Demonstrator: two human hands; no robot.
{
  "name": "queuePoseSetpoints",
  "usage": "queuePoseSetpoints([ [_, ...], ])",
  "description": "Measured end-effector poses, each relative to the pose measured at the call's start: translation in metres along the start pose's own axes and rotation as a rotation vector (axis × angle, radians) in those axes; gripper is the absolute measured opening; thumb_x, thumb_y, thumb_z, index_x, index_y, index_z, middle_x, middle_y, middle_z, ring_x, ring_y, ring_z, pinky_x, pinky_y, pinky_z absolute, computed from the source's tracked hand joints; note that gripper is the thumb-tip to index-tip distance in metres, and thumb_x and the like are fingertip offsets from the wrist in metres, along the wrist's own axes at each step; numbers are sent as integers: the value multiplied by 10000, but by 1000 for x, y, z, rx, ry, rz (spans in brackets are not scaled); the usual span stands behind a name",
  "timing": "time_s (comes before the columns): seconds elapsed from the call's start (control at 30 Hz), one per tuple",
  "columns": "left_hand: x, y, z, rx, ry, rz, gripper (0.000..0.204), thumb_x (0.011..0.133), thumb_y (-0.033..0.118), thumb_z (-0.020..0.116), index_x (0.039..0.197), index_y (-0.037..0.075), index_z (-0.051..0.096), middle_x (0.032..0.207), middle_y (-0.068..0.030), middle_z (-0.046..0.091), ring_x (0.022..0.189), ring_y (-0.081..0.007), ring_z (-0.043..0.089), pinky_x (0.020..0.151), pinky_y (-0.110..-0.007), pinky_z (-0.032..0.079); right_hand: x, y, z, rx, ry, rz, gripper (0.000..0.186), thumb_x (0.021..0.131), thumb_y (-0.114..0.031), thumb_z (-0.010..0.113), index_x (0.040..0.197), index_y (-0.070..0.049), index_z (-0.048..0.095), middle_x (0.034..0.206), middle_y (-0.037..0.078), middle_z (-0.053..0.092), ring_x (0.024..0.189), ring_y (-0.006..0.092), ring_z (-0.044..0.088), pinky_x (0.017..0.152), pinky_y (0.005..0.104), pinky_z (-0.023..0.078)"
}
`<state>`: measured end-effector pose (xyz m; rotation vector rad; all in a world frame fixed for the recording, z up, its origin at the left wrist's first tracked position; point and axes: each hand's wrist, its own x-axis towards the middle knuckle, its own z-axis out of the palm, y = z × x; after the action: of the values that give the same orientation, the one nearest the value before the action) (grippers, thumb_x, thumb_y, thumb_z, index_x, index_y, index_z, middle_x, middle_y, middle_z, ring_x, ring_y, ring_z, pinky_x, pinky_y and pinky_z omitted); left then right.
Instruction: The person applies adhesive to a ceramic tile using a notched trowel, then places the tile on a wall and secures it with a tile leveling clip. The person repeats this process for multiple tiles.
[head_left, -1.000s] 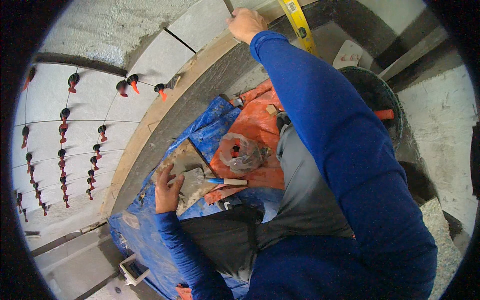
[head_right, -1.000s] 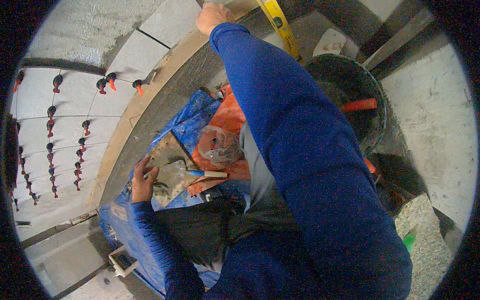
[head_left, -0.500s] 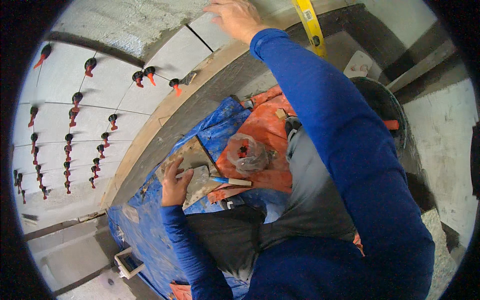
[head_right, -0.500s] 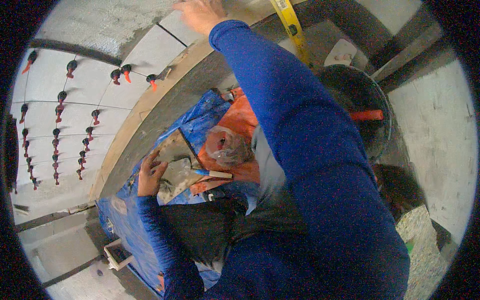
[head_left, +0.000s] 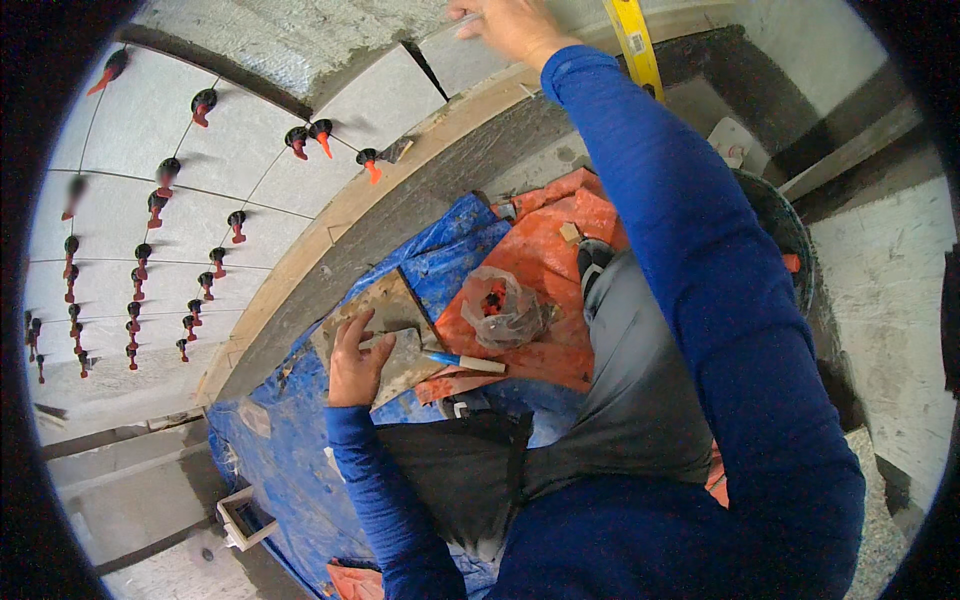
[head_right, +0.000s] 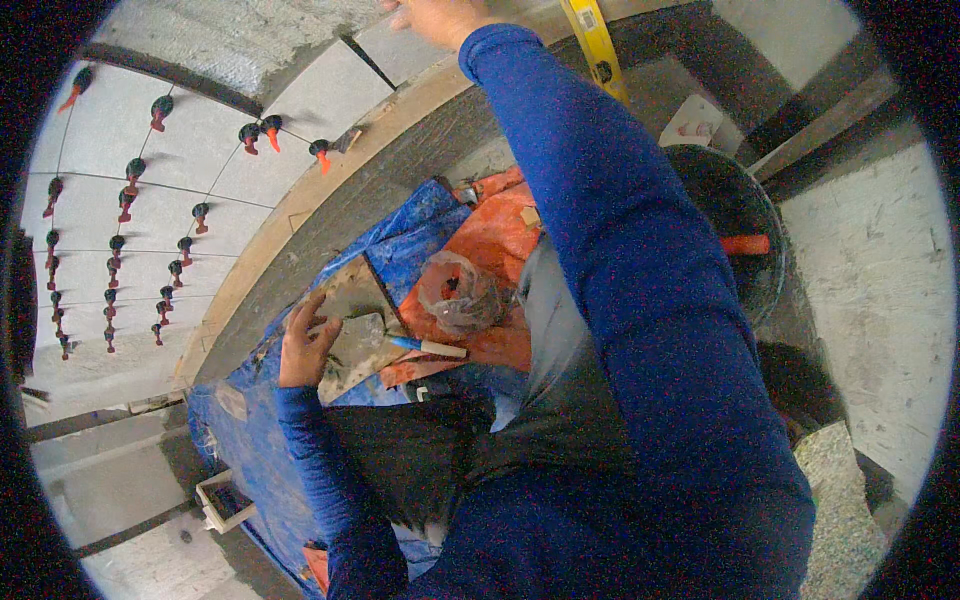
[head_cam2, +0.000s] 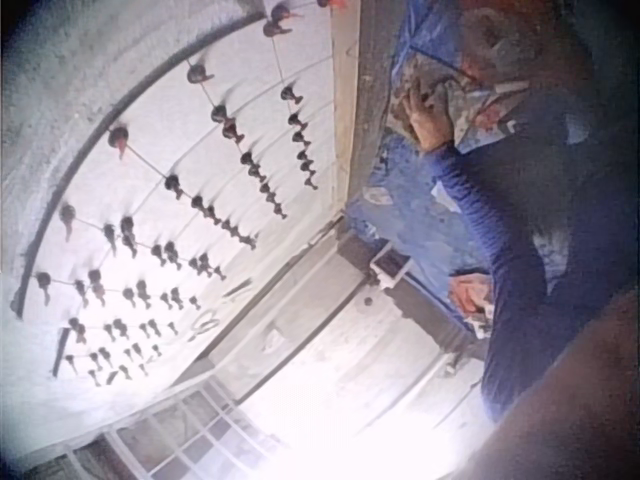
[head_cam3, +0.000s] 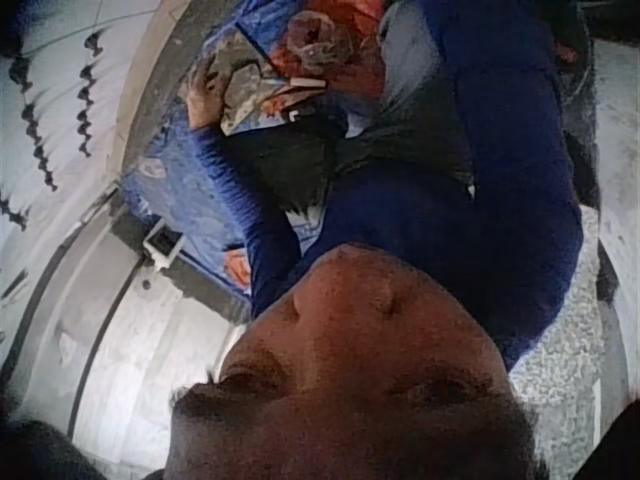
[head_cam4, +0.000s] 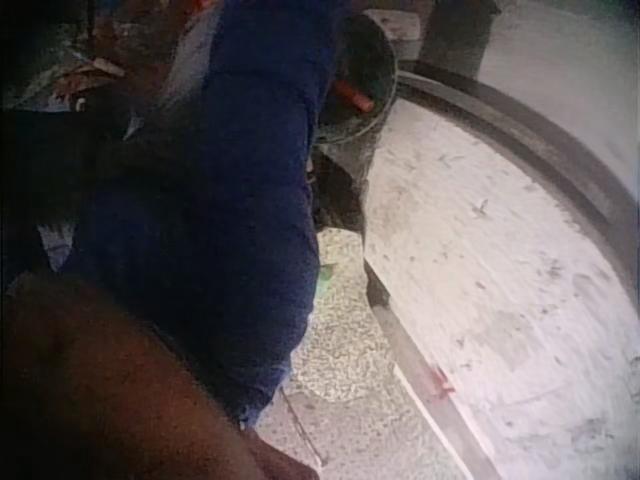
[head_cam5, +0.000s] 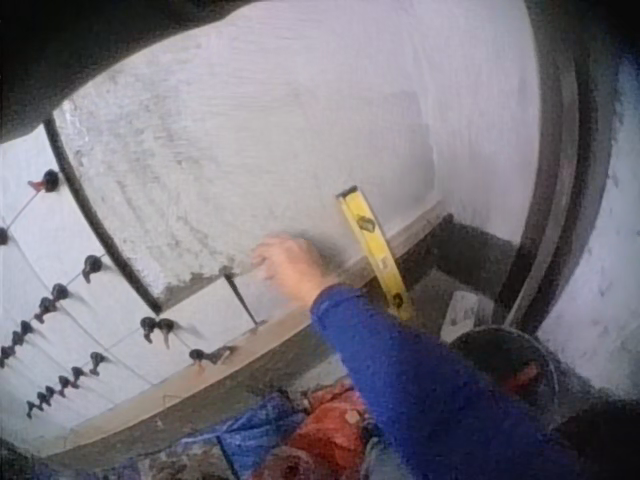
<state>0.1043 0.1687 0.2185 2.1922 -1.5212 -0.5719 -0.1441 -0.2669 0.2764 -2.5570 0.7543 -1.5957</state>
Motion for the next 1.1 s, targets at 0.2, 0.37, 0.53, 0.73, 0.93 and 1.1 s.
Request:
queuePoseSetpoints([
  [0.2,0,0,1,40,19,2,523,895,226,760,1366,58,606,1364,-207,567,1075,-301,665,807,-369,588,5,25,-15,247,-87,350,204,776,-94,770,964,-30,723,865,139,714,824,236,689,747,376,535],
  [0.37,-1,5,3,39,-11,7,520,895,206,755,1369,60,600,1348,-194,569,1072,-298,661,814,-369,587,0,63,-42,300,-28,480,227,802,-127,817,986,-35,721,808,65,684,747,150,633,690,319,516],
  [0.53,7,10,5,67,-45,39,514,892,184,756,1366,59,600,1344,-176,567,1076,-298,659,816,-377,590,-14,101,-46,330,58,498,250,803,-106,832,1008,-29,710,831,45,694,743,138,620,696,303,512],
  [0.73,14,14,11,-4,-65,0,508,894,187,752,1362,56,601,1335,-177,577,1081,-294,660,831,-378,587,-34,127,-52,366,174,445,196,830,-87,809,974,-25,691,846,37,679,771,125,610,706,284,502],
  [0.93,14,18,11,77,-50,86,520,886,193,760,1360,49,598,1348,-180,577,1080,-312,663,878,-414,558,-56,125,-66,533,209,660,186,850,-84,791,978,-28,669,828,-8,616,760,100,576,667,267,479],
  [1.1,15,20,11,61,-62,70,528,882,190,764,1363,49,597,1346,-174,578,1092,-307,656,877,-411,553,-56,121,-67,629,230,712,205,863,-91,783,1018,-30,663,854,-9,622,753,95,572,650,256,470],
])
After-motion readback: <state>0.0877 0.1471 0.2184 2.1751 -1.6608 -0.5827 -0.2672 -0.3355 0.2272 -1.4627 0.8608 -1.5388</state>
